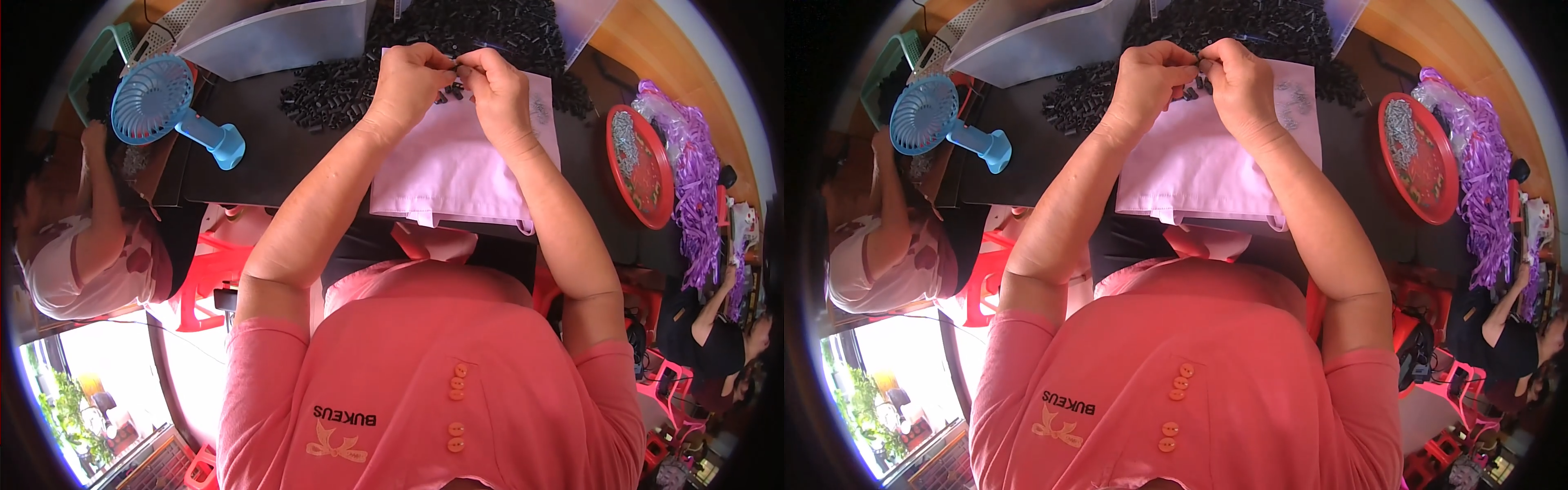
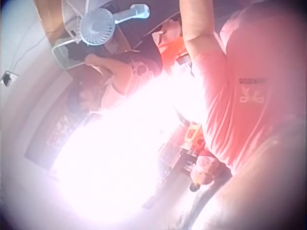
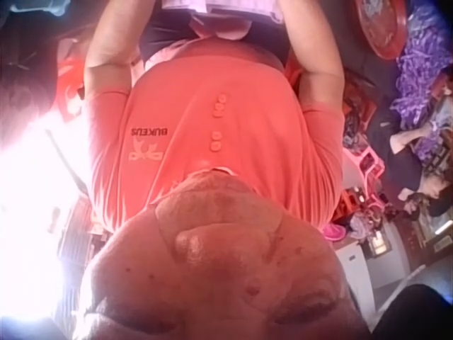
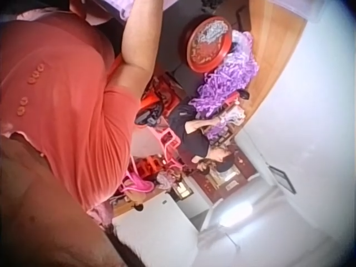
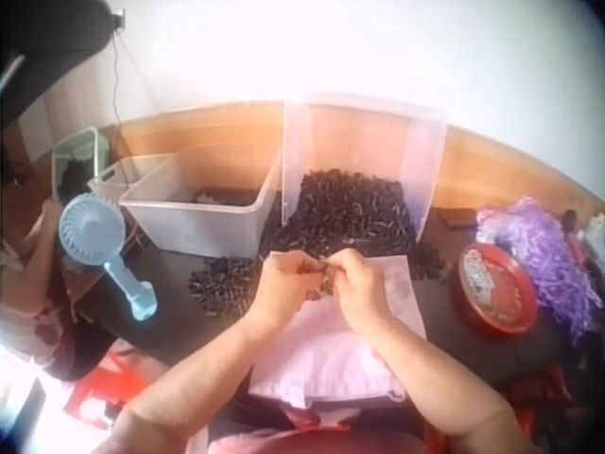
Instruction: The person assembles small black components by hand, inserting tiny silver beads into them.
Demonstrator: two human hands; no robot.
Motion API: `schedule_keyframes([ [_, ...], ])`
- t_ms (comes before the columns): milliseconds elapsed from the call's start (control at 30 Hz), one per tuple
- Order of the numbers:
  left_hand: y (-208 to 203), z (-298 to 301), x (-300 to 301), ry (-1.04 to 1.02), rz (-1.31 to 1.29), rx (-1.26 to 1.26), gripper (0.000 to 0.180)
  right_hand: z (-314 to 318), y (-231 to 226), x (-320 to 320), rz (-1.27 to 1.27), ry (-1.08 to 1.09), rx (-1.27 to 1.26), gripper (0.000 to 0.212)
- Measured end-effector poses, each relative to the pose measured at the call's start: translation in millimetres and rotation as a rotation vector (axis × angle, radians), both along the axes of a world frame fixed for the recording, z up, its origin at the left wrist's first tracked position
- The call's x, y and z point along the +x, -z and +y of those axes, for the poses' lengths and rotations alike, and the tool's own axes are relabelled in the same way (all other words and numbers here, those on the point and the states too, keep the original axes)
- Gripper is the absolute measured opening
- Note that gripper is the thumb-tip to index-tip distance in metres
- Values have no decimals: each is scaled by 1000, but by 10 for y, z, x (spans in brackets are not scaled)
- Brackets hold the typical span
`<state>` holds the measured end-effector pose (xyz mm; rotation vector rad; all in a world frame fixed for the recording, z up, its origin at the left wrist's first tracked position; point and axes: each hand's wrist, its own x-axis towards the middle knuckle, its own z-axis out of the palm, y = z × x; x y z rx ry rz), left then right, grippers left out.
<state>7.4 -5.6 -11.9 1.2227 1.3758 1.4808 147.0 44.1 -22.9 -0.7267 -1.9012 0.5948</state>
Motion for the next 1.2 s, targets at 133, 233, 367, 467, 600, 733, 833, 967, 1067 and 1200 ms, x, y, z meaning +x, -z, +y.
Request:
schedule_keyframes([
  [133, 23, 0, 7, -69, 263, 74, 10, 2, 4, -16, -30, 1, 110, 6],
  [233, 33, -6, 23, -112, 376, 135, 10, 25, 32, -21, -47, 26, 201, 6],
  [367, 23, -9, -15, -81, 240, 79, 10, -19, -8, -33, -30, 13, 65, 5],
  [467, -70, -45, -10, -3, 18, -34, 10, -36, -51, -11, 75, -74, -324, 7],
  [600, -70, -40, -13, 25, 1, -35, 11, -25, -67, 10, 127, -131, -414, 9],
  [733, -81, -58, -29, 46, -75, -28, 11, -13, -115, 38, 212, -215, -624, 10],
  [833, -79, -51, -35, 57, -89, -14, 10, -10, -137, 51, 252, -226, -679, 10],
  [967, -90, -60, 16, 90, -216, -30, 9, 13, -129, 76, 215, -192, -587, 9],
  [1067, -85, -59, 21, 91, -214, -81, 8, 12, -107, 87, 59, -121, -447, 11],
  [1200, -107, -81, 8, 66, -166, -100, 9, -14, -110, 57, -27, -79, -222, 10],
])
